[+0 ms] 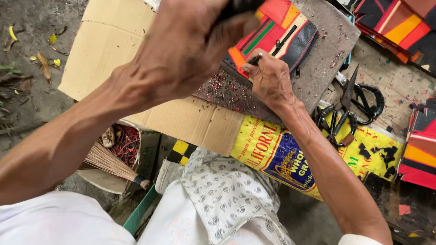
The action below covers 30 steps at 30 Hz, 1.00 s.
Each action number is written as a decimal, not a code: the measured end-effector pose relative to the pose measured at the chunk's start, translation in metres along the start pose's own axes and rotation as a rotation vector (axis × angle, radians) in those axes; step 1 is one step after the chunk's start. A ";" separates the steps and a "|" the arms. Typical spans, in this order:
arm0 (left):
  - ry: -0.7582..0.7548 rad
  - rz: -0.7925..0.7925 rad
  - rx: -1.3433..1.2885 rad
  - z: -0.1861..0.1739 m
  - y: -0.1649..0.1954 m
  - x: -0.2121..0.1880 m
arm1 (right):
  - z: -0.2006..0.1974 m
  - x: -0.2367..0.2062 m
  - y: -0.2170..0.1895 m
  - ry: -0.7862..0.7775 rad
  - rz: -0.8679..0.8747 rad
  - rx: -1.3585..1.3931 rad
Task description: The person holds a small punch or fastener against a colorful leather piece resting on a stone block and repeatedly strikes it with a hammer, repositioning the tool to work along the edge of the piece. At the end they lift the finished piece and set it aside with a stack of similar pieces.
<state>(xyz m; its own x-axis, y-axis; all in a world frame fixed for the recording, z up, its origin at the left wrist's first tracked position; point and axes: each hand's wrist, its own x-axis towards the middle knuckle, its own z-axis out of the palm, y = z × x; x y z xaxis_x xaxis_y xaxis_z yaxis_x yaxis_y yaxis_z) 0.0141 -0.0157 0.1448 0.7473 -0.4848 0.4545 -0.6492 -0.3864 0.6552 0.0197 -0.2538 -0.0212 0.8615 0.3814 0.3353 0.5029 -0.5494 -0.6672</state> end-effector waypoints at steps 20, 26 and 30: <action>-0.373 -0.411 0.131 0.003 -0.017 -0.013 | -0.003 -0.004 0.026 -0.046 0.123 0.237; -0.341 -0.339 0.142 0.002 -0.016 -0.011 | -0.004 -0.001 0.019 -0.019 0.088 0.214; -0.288 -0.219 0.130 0.001 -0.014 -0.009 | -0.009 0.000 0.010 -0.033 0.123 0.205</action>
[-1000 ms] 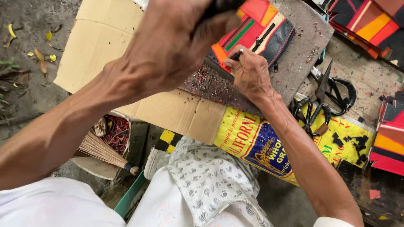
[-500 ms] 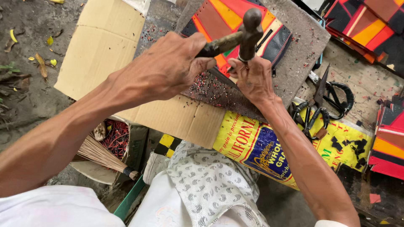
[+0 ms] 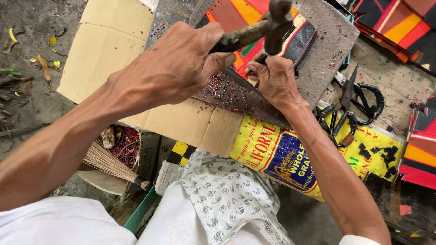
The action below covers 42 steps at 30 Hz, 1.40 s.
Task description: The person holds a small punch or fastener against a colorful leather piece resting on a stone block and repeatedly strikes it with a hammer, repositioning the tool to work along the edge of the piece. At the end they lift the finished piece and set it aside with a stack of similar pieces.
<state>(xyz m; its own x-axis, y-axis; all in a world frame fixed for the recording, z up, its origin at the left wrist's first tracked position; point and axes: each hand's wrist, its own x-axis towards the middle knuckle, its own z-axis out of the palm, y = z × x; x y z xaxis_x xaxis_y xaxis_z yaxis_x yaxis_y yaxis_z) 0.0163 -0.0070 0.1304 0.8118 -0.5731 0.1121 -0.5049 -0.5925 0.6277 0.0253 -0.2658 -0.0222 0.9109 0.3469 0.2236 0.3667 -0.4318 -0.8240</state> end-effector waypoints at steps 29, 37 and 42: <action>0.335 0.376 -0.011 0.001 0.006 0.001 | 0.005 -0.007 -0.002 0.014 -0.180 -0.308; -0.088 -0.131 -0.004 0.005 0.006 0.004 | 0.010 -0.009 0.012 0.062 -0.268 -0.337; -0.016 -0.043 -0.033 0.009 -0.001 -0.005 | 0.007 -0.013 0.020 0.066 -0.062 -0.306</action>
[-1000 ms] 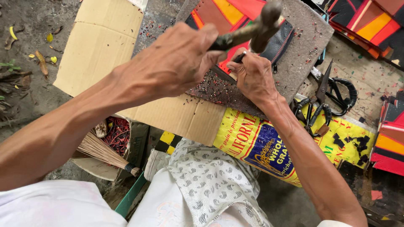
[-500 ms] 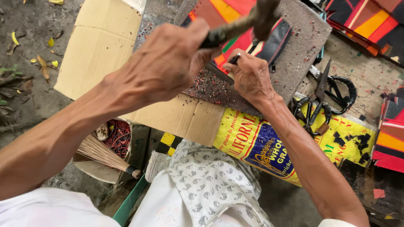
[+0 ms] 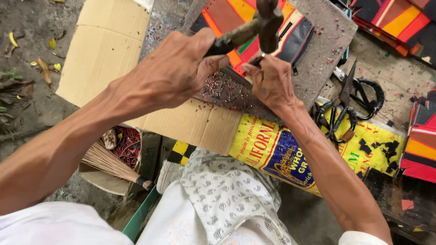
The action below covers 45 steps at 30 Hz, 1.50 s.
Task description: The person holds a small punch or fastener against a colorful leather piece resting on a stone block and repeatedly strikes it with a hammer, repositioning the tool to work along the edge of the piece. At the end they lift the finished piece and set it aside with a stack of similar pieces.
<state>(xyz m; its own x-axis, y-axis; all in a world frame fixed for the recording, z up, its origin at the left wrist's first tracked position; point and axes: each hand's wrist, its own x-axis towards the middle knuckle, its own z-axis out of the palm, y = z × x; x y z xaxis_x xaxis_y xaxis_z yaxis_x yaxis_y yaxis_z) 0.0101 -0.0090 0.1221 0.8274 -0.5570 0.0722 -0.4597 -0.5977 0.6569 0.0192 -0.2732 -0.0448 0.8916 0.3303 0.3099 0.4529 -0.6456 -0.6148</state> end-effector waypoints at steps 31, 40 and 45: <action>0.013 0.019 -0.016 -0.003 0.020 0.008 | -0.019 0.001 -0.021 -0.035 -0.086 0.083; -0.100 -0.042 0.013 0.004 0.018 0.010 | -0.015 -0.003 -0.019 -0.042 -0.005 0.094; 0.092 0.177 0.146 0.018 -0.012 0.000 | -0.013 -0.001 -0.013 -0.010 -0.066 0.056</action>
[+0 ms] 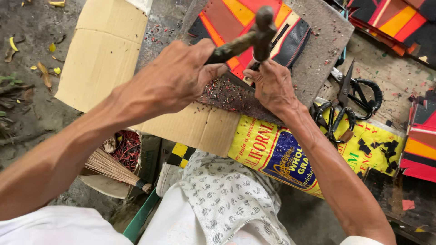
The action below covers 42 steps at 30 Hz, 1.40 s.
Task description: The person holds a small punch or fastener against a colorful leather piece resting on a stone block and repeatedly strikes it with a hammer, repositioning the tool to work along the edge of the piece. At the end they lift the finished piece and set it aside with a stack of similar pieces.
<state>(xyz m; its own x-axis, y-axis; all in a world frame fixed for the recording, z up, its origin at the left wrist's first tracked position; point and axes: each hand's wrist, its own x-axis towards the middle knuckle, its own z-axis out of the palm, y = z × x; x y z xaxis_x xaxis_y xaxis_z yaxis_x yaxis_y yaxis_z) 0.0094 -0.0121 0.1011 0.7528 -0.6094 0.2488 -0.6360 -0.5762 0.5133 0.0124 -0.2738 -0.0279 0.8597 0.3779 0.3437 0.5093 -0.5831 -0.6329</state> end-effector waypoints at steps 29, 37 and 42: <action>-0.323 -0.410 -0.014 0.042 -0.033 -0.017 | -0.021 -0.011 -0.016 -0.025 0.123 0.154; -0.063 -0.252 -0.169 0.012 0.002 -0.002 | -0.016 -0.010 -0.016 -0.003 0.013 0.087; -0.006 -0.052 -0.146 0.006 0.022 0.005 | -0.015 -0.011 -0.013 0.012 -0.082 0.010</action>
<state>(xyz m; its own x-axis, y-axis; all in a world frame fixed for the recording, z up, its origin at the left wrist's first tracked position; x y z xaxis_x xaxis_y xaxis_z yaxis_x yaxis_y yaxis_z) -0.0018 -0.0306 0.1083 0.7828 -0.5843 0.2139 -0.5645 -0.5222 0.6393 -0.0028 -0.2810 -0.0130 0.8154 0.4154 0.4032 0.5779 -0.5433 -0.6090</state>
